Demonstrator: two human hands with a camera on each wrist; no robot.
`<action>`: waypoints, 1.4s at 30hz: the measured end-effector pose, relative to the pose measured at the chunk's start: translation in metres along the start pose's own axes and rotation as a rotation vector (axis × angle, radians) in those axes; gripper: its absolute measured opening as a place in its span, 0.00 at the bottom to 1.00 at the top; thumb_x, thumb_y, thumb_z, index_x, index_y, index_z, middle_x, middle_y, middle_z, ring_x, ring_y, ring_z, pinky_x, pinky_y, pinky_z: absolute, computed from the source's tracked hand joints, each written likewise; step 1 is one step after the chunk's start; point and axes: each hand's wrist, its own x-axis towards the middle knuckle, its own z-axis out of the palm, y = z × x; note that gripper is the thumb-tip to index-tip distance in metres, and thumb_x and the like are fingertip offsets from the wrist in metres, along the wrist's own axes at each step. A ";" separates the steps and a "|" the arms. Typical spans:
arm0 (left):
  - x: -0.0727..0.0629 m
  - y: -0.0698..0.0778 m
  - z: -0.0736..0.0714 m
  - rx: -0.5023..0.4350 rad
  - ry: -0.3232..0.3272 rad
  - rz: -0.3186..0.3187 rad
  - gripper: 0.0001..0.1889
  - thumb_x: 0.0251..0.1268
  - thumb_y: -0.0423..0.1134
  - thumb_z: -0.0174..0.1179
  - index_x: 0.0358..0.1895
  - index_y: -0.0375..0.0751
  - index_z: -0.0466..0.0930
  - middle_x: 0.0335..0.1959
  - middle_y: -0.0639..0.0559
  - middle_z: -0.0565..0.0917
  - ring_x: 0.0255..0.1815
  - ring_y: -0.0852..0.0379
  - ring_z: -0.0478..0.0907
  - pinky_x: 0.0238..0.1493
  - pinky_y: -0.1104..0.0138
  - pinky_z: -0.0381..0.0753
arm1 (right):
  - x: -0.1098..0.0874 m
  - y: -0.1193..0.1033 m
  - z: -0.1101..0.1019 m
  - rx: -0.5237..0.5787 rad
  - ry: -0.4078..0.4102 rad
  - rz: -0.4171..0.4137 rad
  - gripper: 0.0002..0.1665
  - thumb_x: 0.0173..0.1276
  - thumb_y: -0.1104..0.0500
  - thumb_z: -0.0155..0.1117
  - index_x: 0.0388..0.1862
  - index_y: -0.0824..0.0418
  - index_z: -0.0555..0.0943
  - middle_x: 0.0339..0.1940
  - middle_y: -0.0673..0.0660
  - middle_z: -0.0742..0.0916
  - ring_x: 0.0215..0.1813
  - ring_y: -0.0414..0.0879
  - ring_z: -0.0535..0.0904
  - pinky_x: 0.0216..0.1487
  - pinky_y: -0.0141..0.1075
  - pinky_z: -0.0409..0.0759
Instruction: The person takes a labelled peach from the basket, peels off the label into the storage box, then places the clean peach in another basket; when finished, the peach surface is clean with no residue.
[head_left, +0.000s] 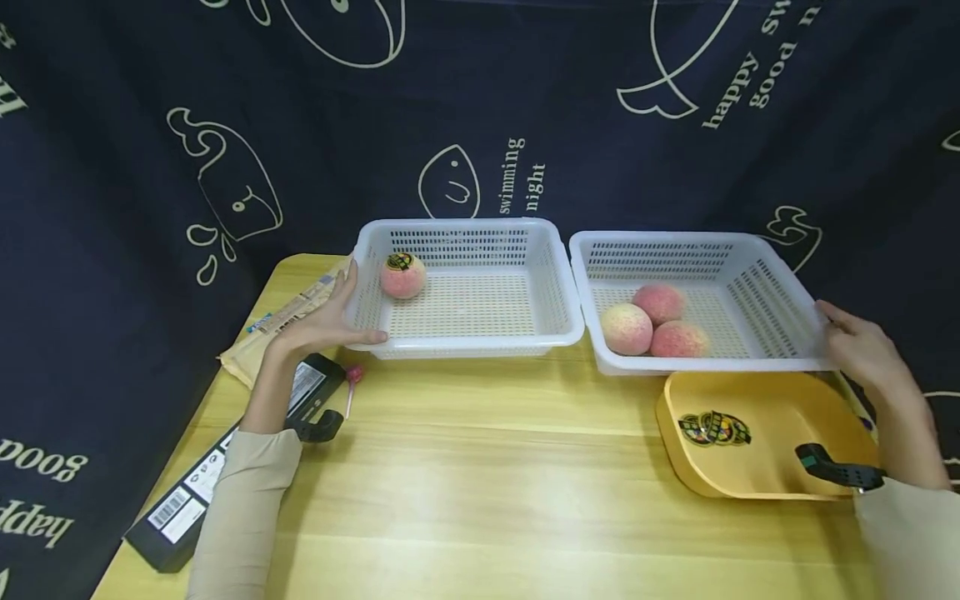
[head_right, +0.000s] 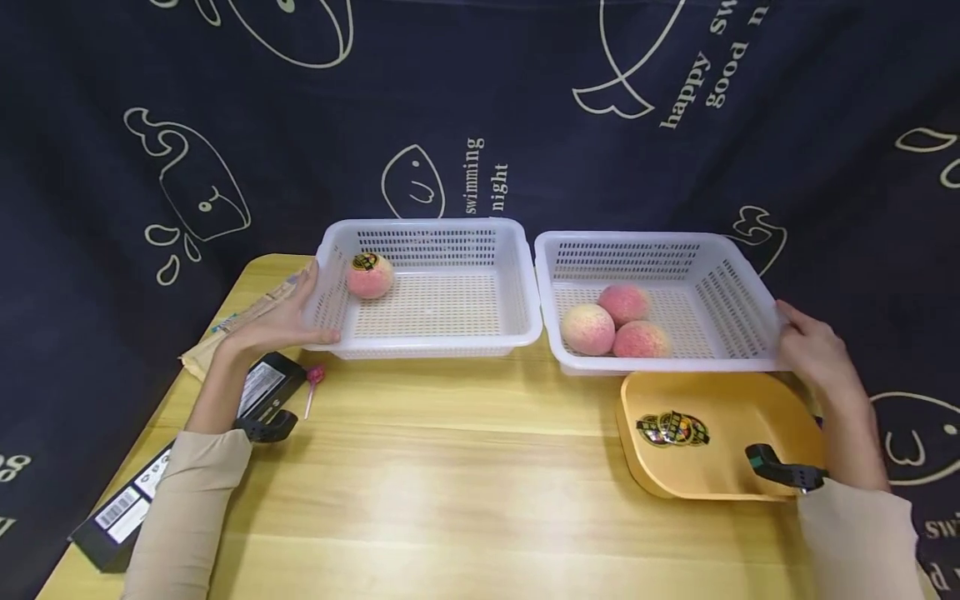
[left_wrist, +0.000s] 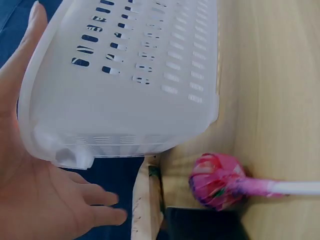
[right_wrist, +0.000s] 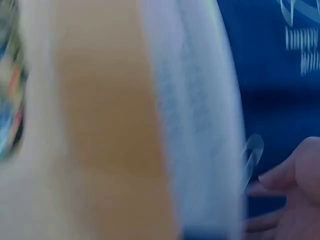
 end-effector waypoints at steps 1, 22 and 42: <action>0.000 -0.002 0.000 -0.033 0.002 0.014 0.69 0.59 0.43 0.74 0.83 0.58 0.19 0.86 0.48 0.22 0.87 0.40 0.28 0.83 0.36 0.39 | -0.001 -0.018 -0.001 -0.031 0.007 -0.020 0.39 0.84 0.50 0.30 0.85 0.64 0.36 0.80 0.84 0.47 0.77 0.84 0.48 0.74 0.78 0.46; 0.008 -0.018 0.007 -0.287 0.007 0.071 0.71 0.56 0.31 0.76 0.84 0.61 0.21 0.86 0.40 0.47 0.77 0.33 0.62 0.78 0.42 0.61 | 0.024 -0.403 0.277 0.601 -0.457 -0.392 0.38 0.82 0.51 0.54 0.85 0.39 0.54 0.88 0.51 0.56 0.87 0.57 0.52 0.85 0.57 0.53; 0.004 -0.019 0.003 -0.282 0.036 0.030 0.70 0.55 0.31 0.77 0.85 0.61 0.25 0.85 0.40 0.52 0.71 0.35 0.69 0.75 0.46 0.67 | 0.056 -0.432 0.330 0.695 -0.566 -0.153 0.26 0.79 0.62 0.58 0.73 0.51 0.73 0.73 0.64 0.74 0.54 0.52 0.79 0.68 0.58 0.78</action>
